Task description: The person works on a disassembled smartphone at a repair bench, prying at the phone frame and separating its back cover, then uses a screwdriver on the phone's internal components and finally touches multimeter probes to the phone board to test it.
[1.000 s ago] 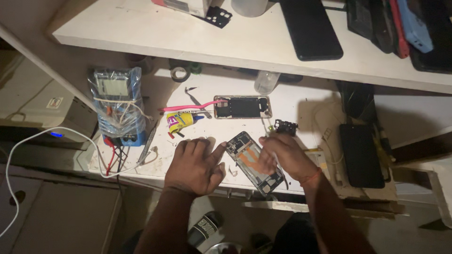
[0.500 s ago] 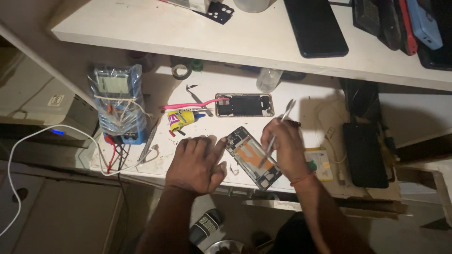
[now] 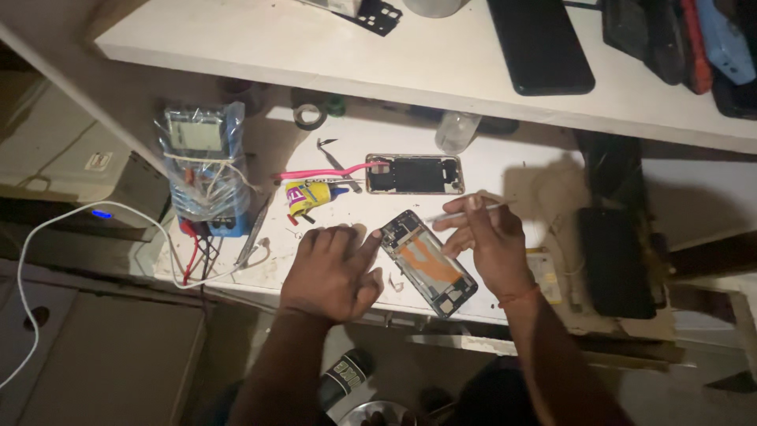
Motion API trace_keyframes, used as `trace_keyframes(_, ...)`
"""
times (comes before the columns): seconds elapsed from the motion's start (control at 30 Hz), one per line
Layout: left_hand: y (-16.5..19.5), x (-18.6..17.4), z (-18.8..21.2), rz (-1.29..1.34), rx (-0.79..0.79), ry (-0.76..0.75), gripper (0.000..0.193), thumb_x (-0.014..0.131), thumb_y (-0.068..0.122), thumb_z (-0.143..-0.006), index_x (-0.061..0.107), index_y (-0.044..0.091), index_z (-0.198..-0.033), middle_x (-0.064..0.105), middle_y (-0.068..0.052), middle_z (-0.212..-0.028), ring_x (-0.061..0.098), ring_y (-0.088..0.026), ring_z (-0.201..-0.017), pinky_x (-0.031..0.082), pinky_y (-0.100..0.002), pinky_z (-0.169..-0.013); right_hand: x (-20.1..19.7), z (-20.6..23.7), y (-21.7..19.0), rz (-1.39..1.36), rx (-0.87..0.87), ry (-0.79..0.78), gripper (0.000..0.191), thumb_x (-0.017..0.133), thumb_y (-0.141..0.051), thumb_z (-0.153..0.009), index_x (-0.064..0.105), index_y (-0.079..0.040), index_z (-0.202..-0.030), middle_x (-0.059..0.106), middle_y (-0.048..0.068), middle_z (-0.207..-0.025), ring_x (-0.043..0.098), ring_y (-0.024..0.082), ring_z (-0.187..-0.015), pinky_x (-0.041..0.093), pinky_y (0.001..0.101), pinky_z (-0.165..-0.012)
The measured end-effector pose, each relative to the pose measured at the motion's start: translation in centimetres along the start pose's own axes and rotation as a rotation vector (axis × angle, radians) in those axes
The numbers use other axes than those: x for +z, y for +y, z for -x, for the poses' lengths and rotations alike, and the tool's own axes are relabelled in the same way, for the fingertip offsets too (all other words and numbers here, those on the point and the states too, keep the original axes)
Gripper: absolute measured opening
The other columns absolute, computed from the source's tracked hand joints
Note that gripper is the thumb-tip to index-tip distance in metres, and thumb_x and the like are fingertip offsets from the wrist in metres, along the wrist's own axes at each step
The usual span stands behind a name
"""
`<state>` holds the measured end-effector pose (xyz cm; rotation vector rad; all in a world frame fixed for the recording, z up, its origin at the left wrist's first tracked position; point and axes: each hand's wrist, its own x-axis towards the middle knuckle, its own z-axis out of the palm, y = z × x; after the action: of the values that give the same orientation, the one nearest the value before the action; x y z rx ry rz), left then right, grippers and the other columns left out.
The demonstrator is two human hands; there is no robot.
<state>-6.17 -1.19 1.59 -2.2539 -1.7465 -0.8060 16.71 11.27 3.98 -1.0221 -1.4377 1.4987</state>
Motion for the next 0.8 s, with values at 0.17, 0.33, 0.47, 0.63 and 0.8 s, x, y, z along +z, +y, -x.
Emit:
trace_keyframes(0.17, 0.1, -0.1, -0.1, -0.01, 0.005, 0.02, 0.061, 0.064, 0.035, -0.081, 0.066, 0.004, -0.134, 0.062, -0.017, -0.113, 0.057, -0.035, -0.099, 0.045, -0.051, -0.091, -0.1, 0.8, 1.3, 0.188, -0.103, -0.021, 0.011, 0.074, -0.002, -0.089, 0.071, 0.003, -0.098, 0.077, 0.015, -0.09, 0.076, 0.021, -0.076, 0.063, 0.03, -0.064)
trace_keyframes(0.33, 0.2, -0.2, -0.1, 0.032, -0.002, 0.042, 0.06, 0.064, 0.033, -0.082, 0.065, 0.001, -0.133, 0.062, -0.017, -0.11, 0.057, -0.035, -0.098, 0.045, -0.051, -0.092, -0.4, 3.3, 2.9, 0.266, -0.319, 0.059, 0.008, 0.075, 0.002, -0.089, 0.068, 0.0, -0.094, 0.075, 0.011, -0.101, 0.076, 0.016, -0.095, 0.064, 0.0274, -0.078)
trace_keyframes(0.47, 0.3, 0.1, 0.0, 0.016, -0.003, 0.045, 0.059, 0.064, 0.033, -0.08, 0.065, 0.001, -0.13, 0.063, -0.017, -0.112, 0.058, -0.035, -0.1, 0.045, -0.052, -0.093, 0.7, 5.6, 3.4, 0.212, -0.291, 0.069, 0.01, 0.073, 0.003, -0.09, 0.069, -0.003, -0.098, 0.076, 0.009, -0.099, 0.071, 0.01, -0.091, 0.059, 0.0226, -0.078)
trace_keyframes(0.63, 0.1, 0.0, 0.0, 0.032, -0.023, 0.029, 0.06, 0.064, 0.034, -0.08, 0.065, 0.002, -0.13, 0.063, -0.017, -0.111, 0.057, -0.036, -0.099, 0.044, -0.051, -0.092, 2.4, 6.0, 3.3, 0.197, -0.279, 0.109, 0.014, 0.064, 0.005, -0.092, 0.067, -0.001, -0.104, 0.073, 0.006, -0.101, 0.067, 0.008, -0.09, 0.054, 0.0206, -0.078)
trace_keyframes(0.8, 0.1, 0.1, 0.0, 0.003, -0.025, 0.002, 0.061, 0.064, 0.034, -0.078, 0.065, 0.002, -0.131, 0.062, -0.018, -0.111, 0.057, -0.036, -0.099, 0.045, -0.052, -0.093, 2.7, 5.3, 3.9, 0.122, -0.286, 0.124, 0.014, 0.061, 0.007, -0.094, 0.066, 0.0, -0.106, 0.073, 0.005, -0.102, 0.068, 0.007, -0.091, 0.055, 0.0203, -0.08)
